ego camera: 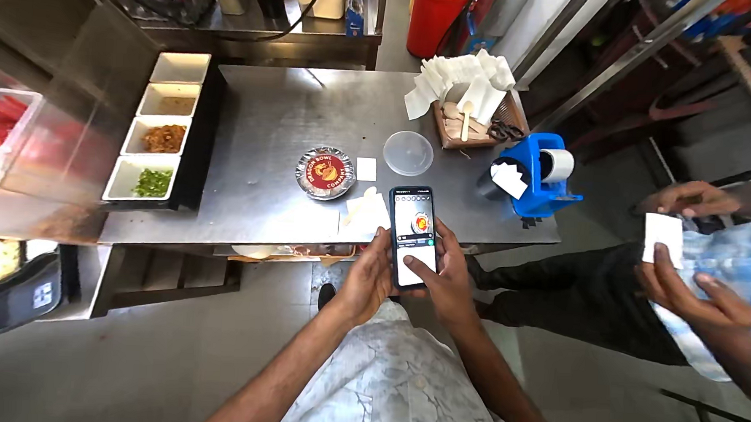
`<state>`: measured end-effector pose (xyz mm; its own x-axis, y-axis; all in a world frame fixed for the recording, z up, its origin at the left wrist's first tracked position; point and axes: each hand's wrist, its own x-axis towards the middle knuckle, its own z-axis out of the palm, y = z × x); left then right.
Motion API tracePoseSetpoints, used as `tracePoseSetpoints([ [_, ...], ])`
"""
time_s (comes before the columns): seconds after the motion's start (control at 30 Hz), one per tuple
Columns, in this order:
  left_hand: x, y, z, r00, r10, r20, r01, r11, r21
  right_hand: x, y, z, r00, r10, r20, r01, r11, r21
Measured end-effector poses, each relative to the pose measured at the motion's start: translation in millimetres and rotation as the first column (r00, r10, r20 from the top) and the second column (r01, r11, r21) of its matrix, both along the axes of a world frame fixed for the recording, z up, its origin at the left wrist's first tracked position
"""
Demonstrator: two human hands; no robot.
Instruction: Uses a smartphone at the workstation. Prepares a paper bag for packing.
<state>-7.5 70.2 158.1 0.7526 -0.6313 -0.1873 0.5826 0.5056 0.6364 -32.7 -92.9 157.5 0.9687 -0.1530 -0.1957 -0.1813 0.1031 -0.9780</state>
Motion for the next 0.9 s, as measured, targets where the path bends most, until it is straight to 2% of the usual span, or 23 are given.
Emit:
tracePoseSetpoints([
  [0.23,-2,2,-3,1.0,-0.013,0.001,0.013,0.999,-0.052,-5,0,5,1.0,0.008,-0.01,-0.008,0.999,0.037],
  [0.6,-10,4,-6,1.0,0.003,-0.027,-0.004,0.999,-0.034,-10,0,1,0.999,0.026,0.025,-0.025,0.999,-0.02],
  [0.73,-8,5,-15,0.999,-0.024,-0.027,0.022,0.999,-0.041,-11,-3,-1,0.999,0.032,-0.003,-0.032,0.998,-0.045],
  [0.9,-6,11,-19,0.999,0.004,-0.04,-0.004,1.0,-0.003,-4,-9,-1,0.998,0.044,-0.053,-0.044,0.999,0.007],
])
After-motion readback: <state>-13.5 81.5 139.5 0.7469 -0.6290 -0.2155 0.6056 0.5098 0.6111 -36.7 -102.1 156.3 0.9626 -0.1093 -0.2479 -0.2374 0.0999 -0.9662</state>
